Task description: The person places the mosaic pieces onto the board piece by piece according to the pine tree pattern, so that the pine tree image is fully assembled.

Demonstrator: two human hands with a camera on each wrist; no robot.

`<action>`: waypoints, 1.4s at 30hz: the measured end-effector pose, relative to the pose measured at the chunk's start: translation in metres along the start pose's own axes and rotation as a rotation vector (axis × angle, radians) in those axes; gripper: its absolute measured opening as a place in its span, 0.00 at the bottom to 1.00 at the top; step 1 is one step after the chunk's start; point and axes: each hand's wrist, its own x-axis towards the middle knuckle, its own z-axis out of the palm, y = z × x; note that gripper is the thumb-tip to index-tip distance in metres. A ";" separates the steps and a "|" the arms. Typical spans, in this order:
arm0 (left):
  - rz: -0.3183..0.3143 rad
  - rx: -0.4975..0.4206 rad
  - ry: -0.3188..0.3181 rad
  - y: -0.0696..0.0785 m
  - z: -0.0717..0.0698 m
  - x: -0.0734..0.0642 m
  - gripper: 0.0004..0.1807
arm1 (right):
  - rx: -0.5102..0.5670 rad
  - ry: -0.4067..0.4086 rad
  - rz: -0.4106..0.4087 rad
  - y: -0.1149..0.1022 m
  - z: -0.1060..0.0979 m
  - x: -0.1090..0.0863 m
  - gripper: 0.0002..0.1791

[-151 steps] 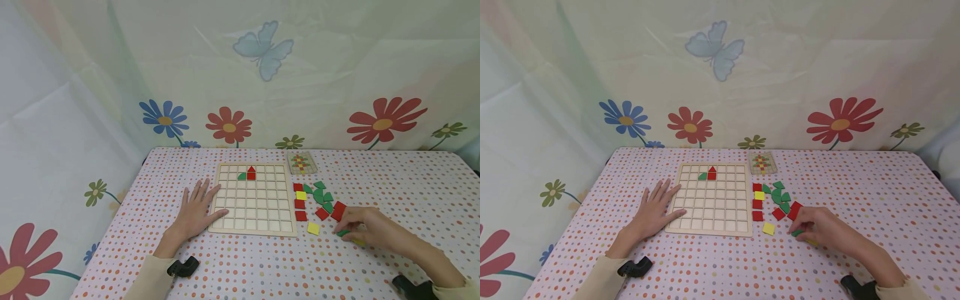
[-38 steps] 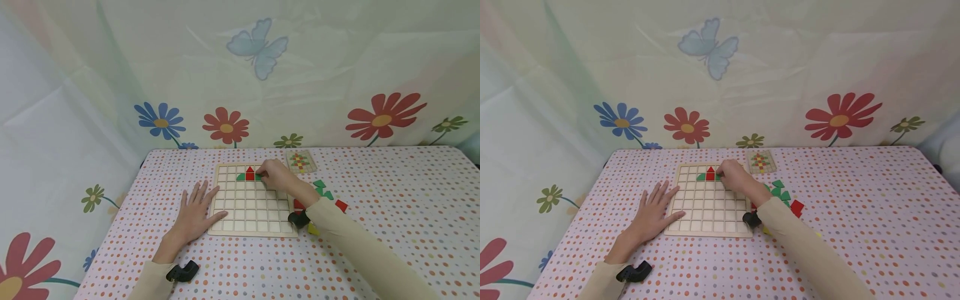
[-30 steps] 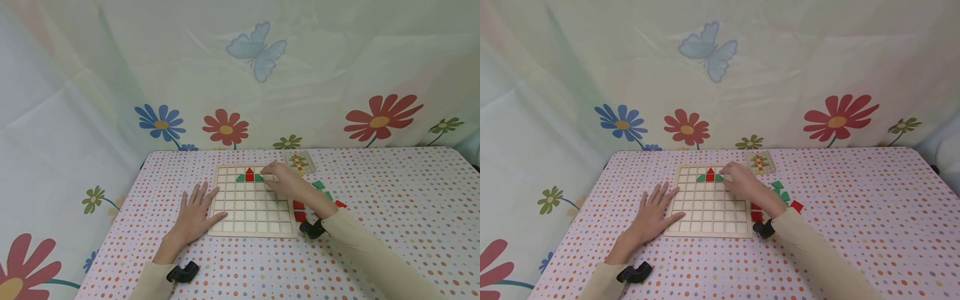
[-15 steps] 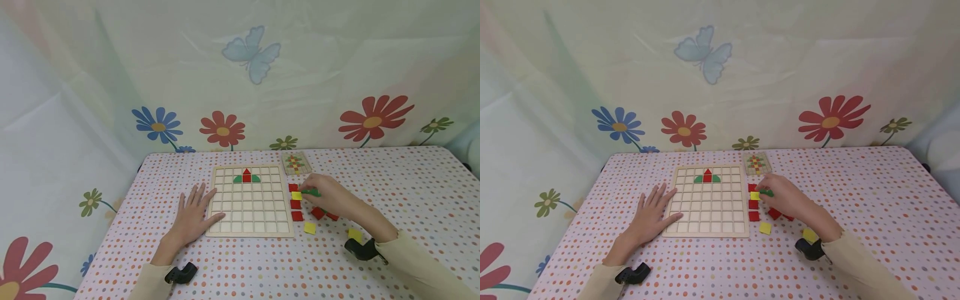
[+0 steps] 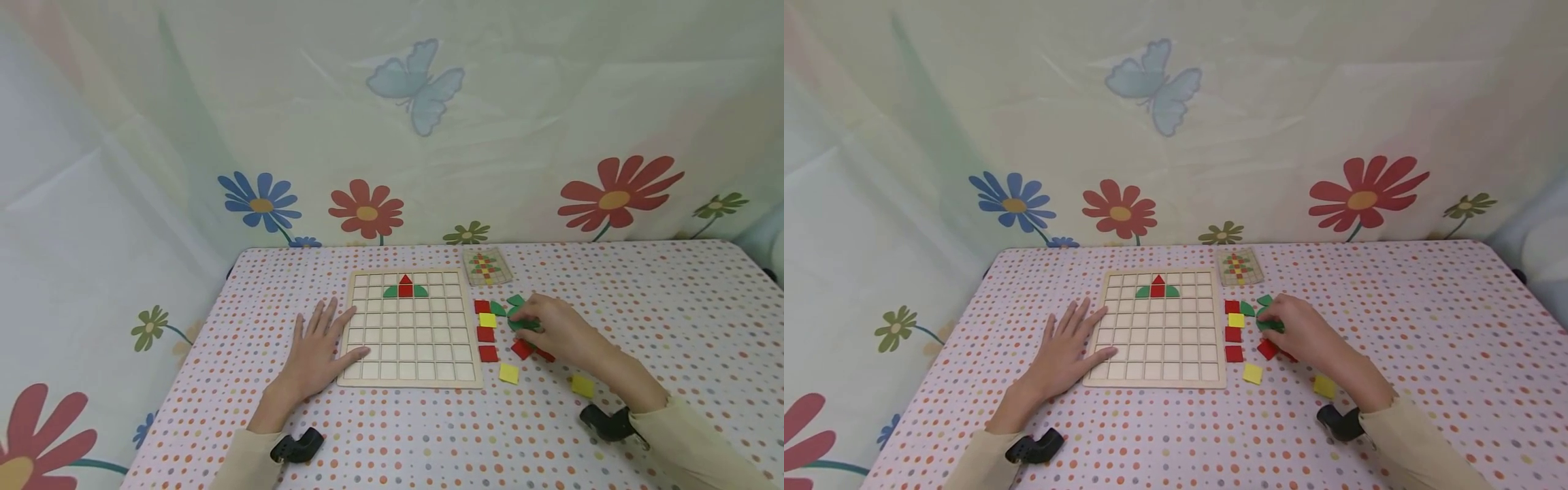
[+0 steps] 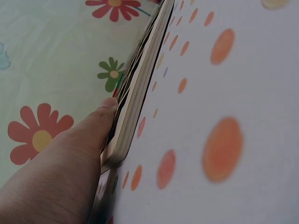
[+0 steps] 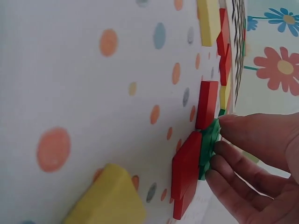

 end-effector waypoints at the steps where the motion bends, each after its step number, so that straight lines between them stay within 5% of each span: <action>1: 0.001 0.002 0.001 0.000 0.000 0.000 0.47 | -0.003 0.010 0.000 0.001 0.001 0.000 0.12; 11: -0.007 0.004 -0.003 0.000 0.001 0.001 0.47 | -0.030 0.020 0.016 0.002 0.003 0.005 0.13; 26: -0.003 -0.005 0.006 0.001 0.000 -0.001 0.47 | 0.038 -0.094 0.087 -0.001 -0.006 0.016 0.13; 34: -0.002 0.000 0.006 0.001 0.002 -0.001 0.47 | 0.059 -0.047 0.107 -0.003 -0.002 0.011 0.14; 42: -0.002 0.001 0.009 0.001 0.002 0.000 0.47 | 0.076 0.062 0.042 -0.002 0.005 0.005 0.09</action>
